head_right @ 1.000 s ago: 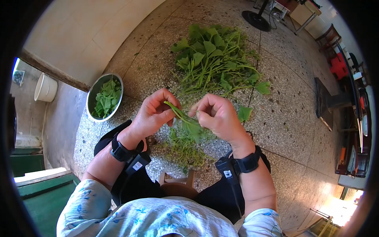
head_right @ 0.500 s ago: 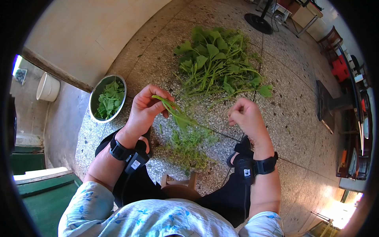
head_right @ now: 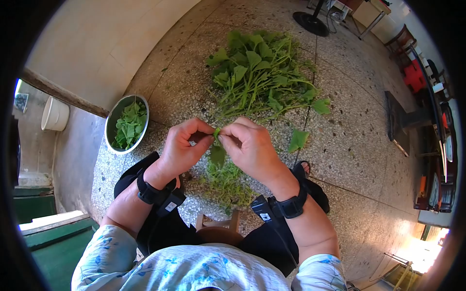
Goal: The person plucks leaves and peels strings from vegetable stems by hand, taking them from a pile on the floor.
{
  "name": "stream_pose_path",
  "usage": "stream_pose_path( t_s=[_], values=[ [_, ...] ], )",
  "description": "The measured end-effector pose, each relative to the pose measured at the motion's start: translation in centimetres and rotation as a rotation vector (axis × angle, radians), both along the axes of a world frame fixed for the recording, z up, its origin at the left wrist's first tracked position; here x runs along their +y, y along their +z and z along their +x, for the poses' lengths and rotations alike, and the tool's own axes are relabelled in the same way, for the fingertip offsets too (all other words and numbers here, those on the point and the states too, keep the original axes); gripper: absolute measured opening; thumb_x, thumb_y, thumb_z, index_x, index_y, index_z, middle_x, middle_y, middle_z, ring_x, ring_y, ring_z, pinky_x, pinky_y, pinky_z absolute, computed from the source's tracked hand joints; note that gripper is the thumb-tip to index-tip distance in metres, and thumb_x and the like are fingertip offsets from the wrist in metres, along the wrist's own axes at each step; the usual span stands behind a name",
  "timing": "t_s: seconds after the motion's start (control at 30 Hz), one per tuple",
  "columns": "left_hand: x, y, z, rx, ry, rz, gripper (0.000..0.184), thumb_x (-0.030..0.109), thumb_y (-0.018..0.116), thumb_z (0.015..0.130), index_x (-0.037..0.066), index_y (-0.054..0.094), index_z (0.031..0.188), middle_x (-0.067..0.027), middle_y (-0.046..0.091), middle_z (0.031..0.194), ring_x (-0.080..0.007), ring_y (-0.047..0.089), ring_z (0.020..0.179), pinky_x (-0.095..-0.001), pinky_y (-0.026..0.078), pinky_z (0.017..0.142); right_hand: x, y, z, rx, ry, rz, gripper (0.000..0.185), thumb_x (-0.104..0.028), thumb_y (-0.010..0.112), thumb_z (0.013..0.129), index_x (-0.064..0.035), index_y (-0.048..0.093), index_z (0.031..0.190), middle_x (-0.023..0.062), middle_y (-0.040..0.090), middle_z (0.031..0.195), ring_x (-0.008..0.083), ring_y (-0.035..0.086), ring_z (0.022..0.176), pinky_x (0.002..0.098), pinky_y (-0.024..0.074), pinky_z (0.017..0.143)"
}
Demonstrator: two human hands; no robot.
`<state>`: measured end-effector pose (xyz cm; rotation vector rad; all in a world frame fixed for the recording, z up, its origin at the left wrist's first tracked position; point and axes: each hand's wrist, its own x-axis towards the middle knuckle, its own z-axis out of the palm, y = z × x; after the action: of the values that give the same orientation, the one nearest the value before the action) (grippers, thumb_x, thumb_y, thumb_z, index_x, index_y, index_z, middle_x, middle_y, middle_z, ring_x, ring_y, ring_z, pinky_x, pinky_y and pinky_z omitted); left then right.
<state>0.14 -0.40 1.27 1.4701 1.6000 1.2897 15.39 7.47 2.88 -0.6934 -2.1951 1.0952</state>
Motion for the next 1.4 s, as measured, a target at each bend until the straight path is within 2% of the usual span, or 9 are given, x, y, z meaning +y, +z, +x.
stream_pose_path(
  t_s=[0.17,0.4,0.5,0.67,0.83,1.03,1.2,1.33,1.4],
  values=[
    [0.1,-0.1,0.3,0.141,-0.01,0.138,0.008,-0.003,0.059,0.07,0.0,0.056,0.077,-0.0065,0.057,0.07,-0.0102,0.057,0.063,-0.0227,0.046,0.056,-0.4,0.6,-0.1,-0.034,0.002,0.034,0.006,-0.003,0.06,0.069,0.0,0.056,0.071,0.0112,0.053,0.067,0.0246,0.055,0.06,0.0295,0.0434,0.053],
    [-0.5,0.0,1.0,0.182,0.019,0.064,0.007,-0.002,0.059,0.069,0.0,0.056,0.075,-0.0064,0.057,0.069,-0.0106,0.057,0.063,-0.0236,0.046,0.056,-0.6,0.2,-0.1,-0.025,-0.016,-0.043,0.009,-0.002,0.061,0.064,0.0005,0.053,0.066,0.0107,0.052,0.063,0.0227,0.054,0.055,0.029,0.0431,0.051],
    [-0.6,-0.3,1.1,0.04,0.0,-0.017,0.007,-0.002,0.058,0.072,0.0,0.055,0.078,-0.0049,0.058,0.074,-0.0082,0.056,0.064,-0.022,0.045,0.056,-0.4,-0.1,0.1,-0.004,-0.022,-0.109,0.008,-0.001,0.06,0.065,0.0006,0.053,0.066,0.0084,0.053,0.063,0.0178,0.054,0.054,0.0264,0.0425,0.05],
    [-0.3,-1.2,0.4,-0.51,-0.023,-0.069,0.008,-0.001,0.055,0.079,0.002,0.054,0.087,-0.004,0.06,0.084,-0.0062,0.055,0.067,-0.0188,0.046,0.058,-0.5,-0.5,0.5,0.025,-0.066,-0.322,0.006,-0.002,0.06,0.068,-0.0002,0.054,0.066,0.0026,0.054,0.061,0.0083,0.051,0.054,0.0225,0.0409,0.05],
    [-0.2,-0.2,-0.3,-0.563,-0.025,0.0,0.008,-0.002,0.053,0.079,0.003,0.053,0.085,-0.0044,0.06,0.086,-0.004,0.052,0.067,-0.0171,0.043,0.057,-0.2,-0.8,1.7,0.024,-0.095,-0.467,0.006,-0.003,0.06,0.069,-0.0011,0.054,0.067,-0.0004,0.054,0.06,0.0039,0.048,0.054,0.0206,0.0394,0.05],
    [-0.1,-0.4,-1.5,-0.603,-0.073,0.161,0.008,0.003,0.055,0.081,0.002,0.052,0.087,-0.0098,0.06,0.09,-0.0116,0.056,0.076,-0.023,0.047,0.066,0.7,-2.5,3.7,-0.096,-0.11,-0.357,0.005,-0.003,0.059,0.068,-0.0006,0.055,0.068,0.0012,0.053,0.059,0.0069,0.048,0.052,0.022,0.0391,0.048],
    [0.0,-0.9,-2.8,-0.689,-0.12,0.276,0.013,0.008,0.058,0.079,0.006,0.051,0.089,-0.0115,0.058,0.096,-0.0193,0.055,0.088,-0.0314,0.043,0.077,2.1,-4.8,5.2,-0.517,-0.077,0.033,0.008,-0.005,0.058,0.066,-0.0001,0.055,0.072,0.0105,0.054,0.069,0.0186,0.054,0.062,0.0281,0.0426,0.056],
    [-0.4,-1.3,-3.2,-0.796,-0.214,0.172,0.014,0.008,0.059,0.079,0.007,0.051,0.09,-0.0112,0.057,0.095,-0.0207,0.053,0.094,-0.0324,0.042,0.077,2.5,-3.9,4.3,-0.403,-0.116,0.032,0.012,-0.007,0.055,0.073,-0.0021,0.058,0.083,0.0093,0.057,0.079,0.0165,0.056,0.069,0.0294,0.0433,0.061],
    [-0.3,-1.2,-2.8,-0.831,-0.282,0.141,0.014,0.008,0.058,0.079,0.007,0.05,0.09,-0.01,0.057,0.092,-0.0203,0.054,0.091,-0.0319,0.042,0.076,2.0,-3.2,3.0,-0.047,0.014,-0.345,0.016,-0.012,0.053,0.08,-0.0037,0.059,0.093,0.0058,0.059,0.085,0.0145,0.056,0.073,0.0288,0.0435,0.063]
  ],
)
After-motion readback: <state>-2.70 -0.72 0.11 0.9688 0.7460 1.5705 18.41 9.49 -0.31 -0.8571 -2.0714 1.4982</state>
